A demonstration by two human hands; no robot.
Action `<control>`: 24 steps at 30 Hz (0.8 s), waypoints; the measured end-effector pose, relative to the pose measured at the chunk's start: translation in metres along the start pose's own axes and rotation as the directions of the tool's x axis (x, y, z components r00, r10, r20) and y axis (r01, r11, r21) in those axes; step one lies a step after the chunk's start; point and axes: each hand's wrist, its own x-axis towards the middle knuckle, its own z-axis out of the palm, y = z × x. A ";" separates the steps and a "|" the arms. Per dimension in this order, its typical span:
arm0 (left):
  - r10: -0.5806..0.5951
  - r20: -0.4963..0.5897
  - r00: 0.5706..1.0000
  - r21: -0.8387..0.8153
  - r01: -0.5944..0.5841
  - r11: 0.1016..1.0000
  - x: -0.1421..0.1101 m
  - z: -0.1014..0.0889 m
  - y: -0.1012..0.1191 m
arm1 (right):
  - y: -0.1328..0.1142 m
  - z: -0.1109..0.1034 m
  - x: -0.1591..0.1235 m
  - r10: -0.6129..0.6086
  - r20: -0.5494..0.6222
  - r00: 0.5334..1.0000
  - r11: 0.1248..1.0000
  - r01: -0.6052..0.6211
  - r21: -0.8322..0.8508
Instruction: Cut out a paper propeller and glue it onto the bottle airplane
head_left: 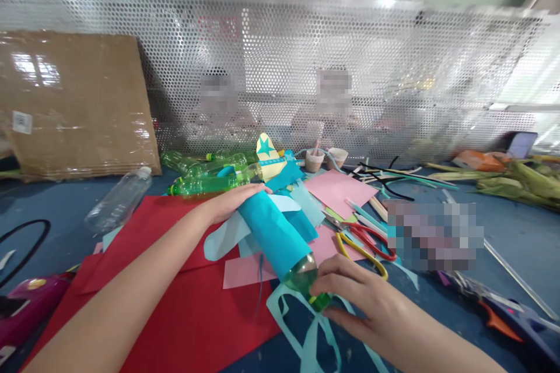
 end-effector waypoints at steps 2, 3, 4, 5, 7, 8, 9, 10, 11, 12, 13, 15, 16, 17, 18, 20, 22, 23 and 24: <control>-0.007 0.007 1.000 -0.009 0.007 1.000 0.000 0.000 -0.001 | 0.000 0.001 0.000 0.007 0.002 1.000 1.000 -0.007 0.007; -0.006 0.014 1.000 -0.009 0.006 1.000 0.000 0.000 -0.001 | 0.000 0.002 0.000 0.011 0.010 1.000 1.000 -0.011 0.008; -0.004 0.023 1.000 -0.006 0.004 1.000 0.000 0.001 -0.002 | 0.001 0.002 0.001 0.014 0.019 1.000 1.000 -0.014 0.009; 0.001 0.031 1.000 -0.001 -0.001 1.000 0.000 0.001 -0.002 | 0.001 0.003 0.001 0.018 0.028 0.999 1.000 -0.018 0.003; 0.012 0.046 0.999 0.015 -0.012 1.000 0.000 0.001 -0.003 | 0.001 0.003 0.001 0.020 0.042 0.999 1.000 -0.019 -0.019; 0.015 0.053 0.998 0.024 -0.016 1.000 0.000 0.001 -0.003 | 0.001 0.004 0.001 0.017 0.045 0.999 0.999 -0.016 -0.033; 0.017 0.059 0.998 0.032 -0.019 0.999 0.000 0.000 -0.002 | 0.001 0.004 0.000 0.015 0.046 0.999 0.999 -0.012 -0.046; 0.017 0.064 0.998 0.041 -0.019 0.999 -0.001 0.000 -0.002 | 0.001 0.004 0.000 0.006 0.046 0.999 0.999 -0.004 -0.054; 0.014 0.069 0.998 0.048 -0.018 0.999 -0.001 -0.001 -0.001 | 0.001 0.004 0.000 -0.001 0.045 0.999 0.998 0.004 -0.059; 0.011 0.074 0.997 0.055 -0.015 0.998 -0.002 -0.001 -0.001 | 0.001 0.005 -0.001 -0.010 0.041 0.999 0.998 0.013 -0.060; 0.007 0.079 0.997 0.060 -0.011 0.998 -0.002 -0.002 0.000 | 0.001 0.005 -0.001 -0.016 0.036 0.999 0.998 0.018 -0.063; 0.000 0.085 0.996 0.067 -0.006 0.998 -0.002 -0.002 0.000 | 0.002 0.006 -0.002 -0.026 0.029 0.999 0.997 0.028 -0.070; -0.003 0.087 0.996 0.070 -0.003 0.998 -0.002 -0.002 -0.001 | 0.002 0.006 -0.002 -0.029 0.024 0.999 0.997 0.031 -0.073; -0.005 0.088 0.996 0.072 -0.001 0.997 -0.002 -0.002 -0.001 | 0.002 0.006 -0.002 -0.029 0.024 0.999 0.997 0.031 -0.075; -0.007 0.089 0.996 0.073 0.001 0.997 -0.001 -0.002 -0.002 | 0.002 0.006 -0.001 -0.034 0.024 0.999 0.997 0.036 -0.075; -0.011 0.091 0.996 0.075 0.004 0.997 0.000 -0.002 -0.002 | 0.003 0.005 0.000 -0.030 0.024 0.999 0.997 0.032 -0.073; -0.013 0.095 0.995 0.074 0.006 0.997 0.000 -0.001 -0.003 | 0.003 0.005 0.002 -0.024 0.020 1.000 0.996 0.025 -0.080; -0.014 0.097 0.995 0.073 0.007 0.997 0.000 -0.001 -0.002 | 0.003 0.004 0.003 -0.028 0.015 0.999 0.995 0.029 -0.090; -0.015 0.098 0.995 0.071 0.008 0.997 0.000 0.000 -0.002 | 0.002 0.004 0.003 -0.039 0.011 0.999 0.994 0.040 -0.101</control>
